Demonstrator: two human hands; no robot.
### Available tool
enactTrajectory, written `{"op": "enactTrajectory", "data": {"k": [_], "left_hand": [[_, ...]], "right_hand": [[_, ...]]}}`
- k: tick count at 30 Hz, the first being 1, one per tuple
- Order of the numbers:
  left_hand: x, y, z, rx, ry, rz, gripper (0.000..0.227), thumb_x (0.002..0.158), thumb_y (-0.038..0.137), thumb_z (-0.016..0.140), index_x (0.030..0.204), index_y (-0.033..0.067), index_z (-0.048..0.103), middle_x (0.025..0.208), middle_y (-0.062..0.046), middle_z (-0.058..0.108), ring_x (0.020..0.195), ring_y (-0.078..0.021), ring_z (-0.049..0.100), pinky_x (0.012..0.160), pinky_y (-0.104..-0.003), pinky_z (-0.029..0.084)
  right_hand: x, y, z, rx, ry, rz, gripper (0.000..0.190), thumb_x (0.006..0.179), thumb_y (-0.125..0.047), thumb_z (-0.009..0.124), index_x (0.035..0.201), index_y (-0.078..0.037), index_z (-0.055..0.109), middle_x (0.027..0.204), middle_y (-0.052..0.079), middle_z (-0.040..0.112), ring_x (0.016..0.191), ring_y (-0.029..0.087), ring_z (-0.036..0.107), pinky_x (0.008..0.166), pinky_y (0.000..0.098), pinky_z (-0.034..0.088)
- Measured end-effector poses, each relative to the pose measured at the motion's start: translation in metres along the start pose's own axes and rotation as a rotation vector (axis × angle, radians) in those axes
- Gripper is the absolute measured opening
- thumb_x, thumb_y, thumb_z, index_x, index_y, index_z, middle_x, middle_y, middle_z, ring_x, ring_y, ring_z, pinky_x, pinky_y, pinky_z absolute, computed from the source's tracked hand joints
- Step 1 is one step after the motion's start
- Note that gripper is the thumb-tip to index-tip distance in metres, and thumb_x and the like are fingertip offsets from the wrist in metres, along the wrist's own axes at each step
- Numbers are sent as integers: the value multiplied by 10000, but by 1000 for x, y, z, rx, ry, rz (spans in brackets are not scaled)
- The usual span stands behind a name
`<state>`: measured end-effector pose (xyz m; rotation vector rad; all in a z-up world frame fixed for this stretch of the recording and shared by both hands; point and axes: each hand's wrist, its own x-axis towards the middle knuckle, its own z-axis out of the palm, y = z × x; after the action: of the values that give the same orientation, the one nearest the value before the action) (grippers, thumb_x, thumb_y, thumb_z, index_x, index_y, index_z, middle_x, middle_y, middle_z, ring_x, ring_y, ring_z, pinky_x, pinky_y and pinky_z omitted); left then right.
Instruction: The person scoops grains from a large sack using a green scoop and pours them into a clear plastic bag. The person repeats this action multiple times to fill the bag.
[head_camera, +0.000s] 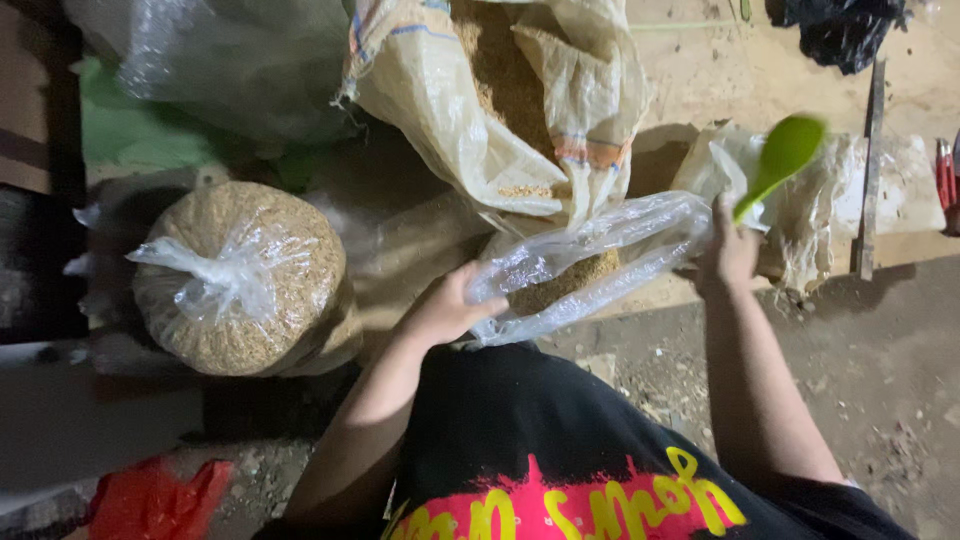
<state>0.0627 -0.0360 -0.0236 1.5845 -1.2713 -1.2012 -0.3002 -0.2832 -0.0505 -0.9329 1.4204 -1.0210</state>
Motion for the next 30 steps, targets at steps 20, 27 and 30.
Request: {"op": "enactTrajectory", "data": {"k": [20, 27, 30], "left_hand": [[55, -13, -45, -276, 356, -98, 529, 908, 232, 696, 1356, 16, 516, 1276, -198, 662, 1103, -281, 657, 892, -391, 564], [20, 6, -36, -5, 431, 176, 564, 924, 244, 759, 1373, 5, 517, 1289, -166, 660, 1202, -251, 618, 1017, -446, 476], [25, 18, -22, -468, 443, -222, 479, 961, 329, 608, 1356, 69, 533, 1209, -111, 694, 827, -168, 757, 637, -320, 600]], "right_hand": [[11, 158, 130, 177, -365, 214, 387, 1115, -373, 478, 1227, -14, 570, 1190, 148, 610, 1067, 256, 583, 928, 400, 480], [-1, 32, 37, 14, -263, -93, 427, 1118, -336, 499, 1042, 23, 716, 982, 124, 729, 877, 183, 678, 793, 311, 536], [-11, -12, 32, -40, -569, -189, 267, 1014, -202, 576, 1067, 20, 716, 976, 94, 756, 861, 133, 725, 794, 269, 577]]}}
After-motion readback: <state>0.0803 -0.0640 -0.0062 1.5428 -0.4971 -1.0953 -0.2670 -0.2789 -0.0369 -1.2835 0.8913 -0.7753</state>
